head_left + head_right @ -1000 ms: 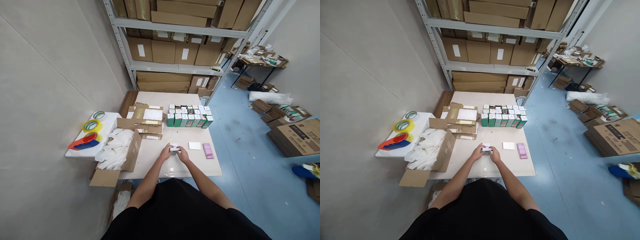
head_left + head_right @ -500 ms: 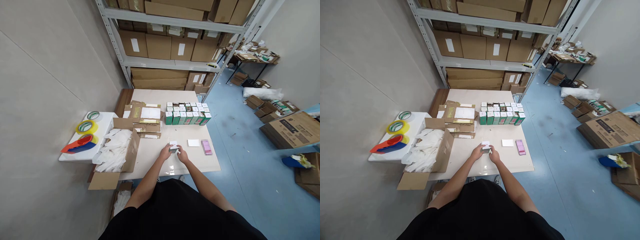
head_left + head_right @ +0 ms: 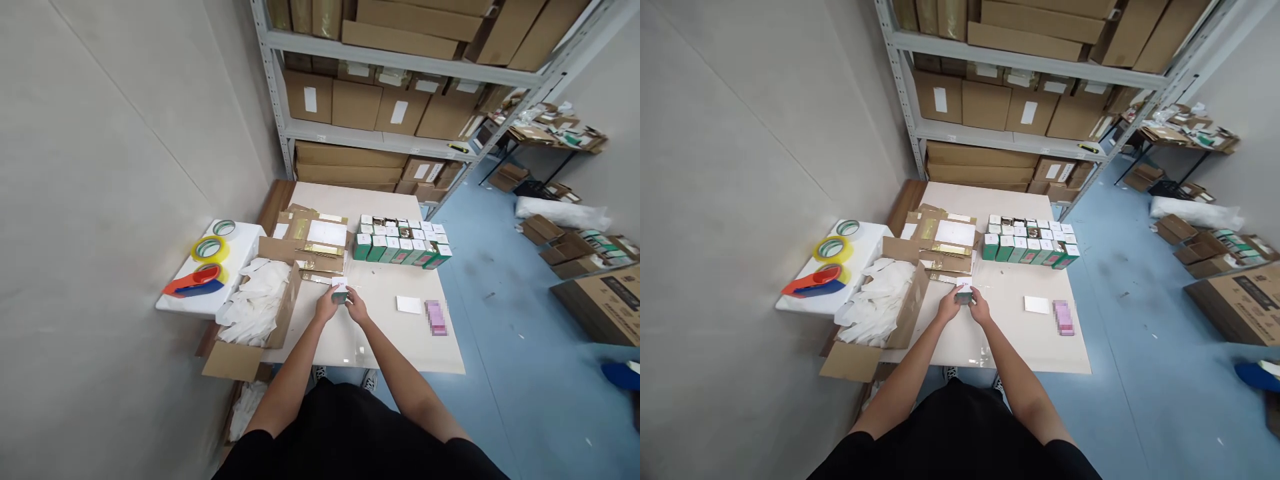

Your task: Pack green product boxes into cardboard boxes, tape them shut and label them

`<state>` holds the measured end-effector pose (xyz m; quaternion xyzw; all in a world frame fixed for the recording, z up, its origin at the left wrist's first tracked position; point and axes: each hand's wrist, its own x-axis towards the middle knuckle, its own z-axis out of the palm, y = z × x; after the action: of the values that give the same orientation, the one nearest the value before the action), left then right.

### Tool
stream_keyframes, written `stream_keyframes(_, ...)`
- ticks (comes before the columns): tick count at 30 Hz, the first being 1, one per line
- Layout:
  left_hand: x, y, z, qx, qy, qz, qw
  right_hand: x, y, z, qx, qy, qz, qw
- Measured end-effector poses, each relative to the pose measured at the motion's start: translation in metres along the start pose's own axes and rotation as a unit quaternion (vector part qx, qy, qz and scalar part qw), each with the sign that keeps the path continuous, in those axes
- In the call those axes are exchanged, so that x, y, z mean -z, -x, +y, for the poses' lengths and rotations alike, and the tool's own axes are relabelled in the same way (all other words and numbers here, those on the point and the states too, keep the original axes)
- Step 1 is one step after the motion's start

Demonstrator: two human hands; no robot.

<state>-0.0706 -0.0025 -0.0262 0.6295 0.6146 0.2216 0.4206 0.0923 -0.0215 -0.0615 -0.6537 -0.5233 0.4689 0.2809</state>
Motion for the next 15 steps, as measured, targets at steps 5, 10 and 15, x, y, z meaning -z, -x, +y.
stream_keyframes(5,0.03,-0.008,-0.022,0.018,-0.026,-0.037,0.999,-0.026,-0.012,-0.017,-0.005,0.11,-0.094,0.989)
stream_keyframes(10,0.032,-0.006,-0.024,0.043,-0.042,-0.041,0.997,-0.032,-0.007,-0.011,0.004,0.083,-0.079,0.993)
stream_keyframes(15,0.025,0.007,-0.015,0.065,-0.099,-0.004,0.993,-0.027,-0.001,-0.006,0.03,0.015,-0.07,0.997)
